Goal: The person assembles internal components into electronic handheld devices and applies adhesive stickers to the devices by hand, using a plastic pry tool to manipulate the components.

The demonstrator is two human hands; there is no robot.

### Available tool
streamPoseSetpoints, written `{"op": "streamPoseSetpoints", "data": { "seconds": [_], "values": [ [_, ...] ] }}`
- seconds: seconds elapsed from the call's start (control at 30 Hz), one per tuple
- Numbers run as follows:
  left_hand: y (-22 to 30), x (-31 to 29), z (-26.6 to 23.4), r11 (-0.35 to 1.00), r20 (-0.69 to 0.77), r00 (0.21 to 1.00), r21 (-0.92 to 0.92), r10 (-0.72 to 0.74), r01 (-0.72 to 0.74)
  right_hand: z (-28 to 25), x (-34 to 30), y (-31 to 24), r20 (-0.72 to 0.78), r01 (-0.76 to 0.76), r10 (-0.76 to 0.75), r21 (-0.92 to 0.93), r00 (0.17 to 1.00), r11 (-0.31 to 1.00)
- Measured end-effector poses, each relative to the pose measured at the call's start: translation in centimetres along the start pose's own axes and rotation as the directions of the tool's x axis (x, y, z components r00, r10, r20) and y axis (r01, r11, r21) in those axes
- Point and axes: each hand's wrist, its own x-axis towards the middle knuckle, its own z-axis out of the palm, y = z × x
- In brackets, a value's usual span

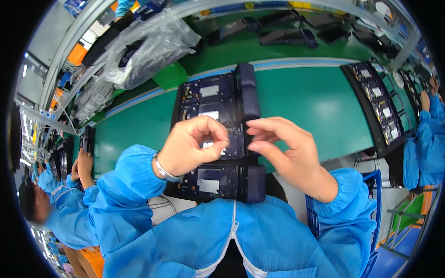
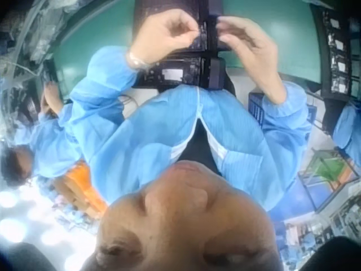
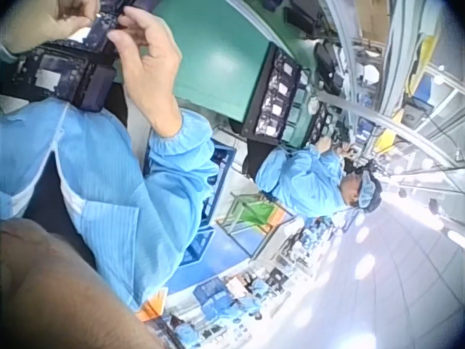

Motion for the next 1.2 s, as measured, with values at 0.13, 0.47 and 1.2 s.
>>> {"op": "streamPoseSetpoints", "data": {
  "seconds": [0.13, 0.47, 1.2],
  "values": [
    [1.2, 0.0, -0.5, 0.966, -0.032, 0.997, -0.254, -0.065, 0.054, 2.0, 3.6, -0.1, 0.077, 0.245, -0.241, -0.047, 0.968, 0.969],
    [6.1, -0.2, -3.8, 0.954, -0.084, 0.993, -0.283, 0.082, -0.102, 1.4, 8.2, -6.1, 0.204, 0.335, -0.315, -0.073, 0.927, 0.939],
    [24.6, 18.4, -29.9, -0.02, 0.0, 0.96, 1.0, 0.281, 0.006, -3.2, 6.9, -2.6, 0.006, -0.049, 0.049, 0.227, 0.999, 0.973]
  ]
}}
